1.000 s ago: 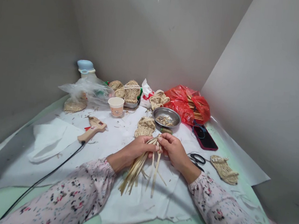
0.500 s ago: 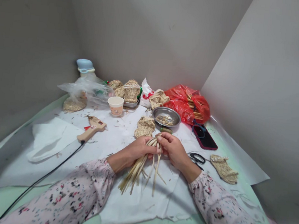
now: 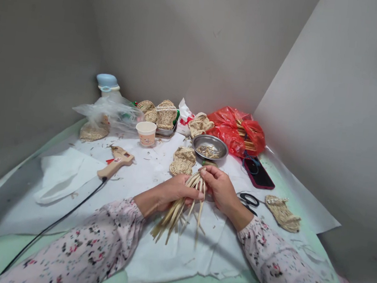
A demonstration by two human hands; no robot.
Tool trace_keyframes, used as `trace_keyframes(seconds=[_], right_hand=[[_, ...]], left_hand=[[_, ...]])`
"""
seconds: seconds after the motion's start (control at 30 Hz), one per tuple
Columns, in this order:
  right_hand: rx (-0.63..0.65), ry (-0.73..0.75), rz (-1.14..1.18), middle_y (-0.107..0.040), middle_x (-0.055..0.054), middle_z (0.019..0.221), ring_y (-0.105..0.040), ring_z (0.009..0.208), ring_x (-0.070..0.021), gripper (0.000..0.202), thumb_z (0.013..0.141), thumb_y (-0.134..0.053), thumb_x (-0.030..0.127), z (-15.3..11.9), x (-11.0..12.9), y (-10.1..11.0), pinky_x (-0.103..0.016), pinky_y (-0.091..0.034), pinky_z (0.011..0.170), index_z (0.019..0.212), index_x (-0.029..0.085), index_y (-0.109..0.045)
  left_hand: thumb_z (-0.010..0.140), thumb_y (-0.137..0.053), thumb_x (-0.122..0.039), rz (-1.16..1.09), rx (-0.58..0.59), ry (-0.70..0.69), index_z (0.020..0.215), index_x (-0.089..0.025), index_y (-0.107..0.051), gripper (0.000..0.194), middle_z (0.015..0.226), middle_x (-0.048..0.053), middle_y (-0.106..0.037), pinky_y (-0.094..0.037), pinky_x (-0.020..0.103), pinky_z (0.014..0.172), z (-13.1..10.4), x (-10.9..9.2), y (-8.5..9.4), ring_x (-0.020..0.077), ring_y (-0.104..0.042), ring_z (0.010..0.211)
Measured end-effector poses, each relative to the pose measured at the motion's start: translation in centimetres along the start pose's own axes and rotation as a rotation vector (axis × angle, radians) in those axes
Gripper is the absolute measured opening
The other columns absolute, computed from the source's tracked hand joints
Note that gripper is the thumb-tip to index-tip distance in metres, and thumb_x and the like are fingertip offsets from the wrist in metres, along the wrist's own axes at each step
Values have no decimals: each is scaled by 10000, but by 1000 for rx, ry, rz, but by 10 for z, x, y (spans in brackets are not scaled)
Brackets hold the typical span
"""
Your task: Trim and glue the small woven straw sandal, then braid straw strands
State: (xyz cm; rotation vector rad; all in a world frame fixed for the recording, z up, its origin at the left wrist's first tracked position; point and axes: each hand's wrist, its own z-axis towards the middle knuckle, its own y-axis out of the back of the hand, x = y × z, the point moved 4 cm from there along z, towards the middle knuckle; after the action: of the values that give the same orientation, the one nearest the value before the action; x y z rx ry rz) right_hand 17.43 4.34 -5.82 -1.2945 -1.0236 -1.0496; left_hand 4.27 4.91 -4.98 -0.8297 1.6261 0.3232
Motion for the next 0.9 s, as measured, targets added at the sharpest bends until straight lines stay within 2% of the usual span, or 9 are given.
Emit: trace_keyframes(seconds=[0.17, 0.5, 0.73, 0.9], right_hand=[[-24, -1, 43, -541, 56, 629, -452, 508, -87, 323, 711, -753, 459, 0, 0, 3, -219, -395, 511, 851, 196, -630], [-99, 34, 36, -497, 63, 592, -362, 470, -70, 327, 714, -746, 461, 3, 3, 7, -205, -256, 425, 835, 180, -630], [-131, 73, 108, -483, 68, 557, -306, 437, -47, 312, 736, -744, 443, 4, 7, 11, -203, -202, 408, 820, 165, -630], [-139, 97, 159, -487, 63, 556, -296, 438, -47, 287, 761, -738, 420, 4, 8, 13, -206, -189, 409, 815, 154, -644]], left_hand=[[638, -781, -248, -5, 45, -5, 764, -143, -588, 253, 519, -63, -475, -286, 181, 438, -1, 0, -2, 48, -372, 427], [651, -791, -227, -80, 129, 11, 877, -142, -604, 306, 593, -43, -549, -328, 180, 456, -2, 0, -4, 28, -365, 427], [628, -809, -228, -74, 156, 47, 817, -139, -588, 304, 603, -52, -540, -406, 196, 477, -4, 1, -6, 25, -381, 420], [622, -810, -235, -64, 186, 51, 742, -145, -544, 305, 531, -72, -500, -358, 184, 439, -6, -1, -8, 32, -381, 401]])
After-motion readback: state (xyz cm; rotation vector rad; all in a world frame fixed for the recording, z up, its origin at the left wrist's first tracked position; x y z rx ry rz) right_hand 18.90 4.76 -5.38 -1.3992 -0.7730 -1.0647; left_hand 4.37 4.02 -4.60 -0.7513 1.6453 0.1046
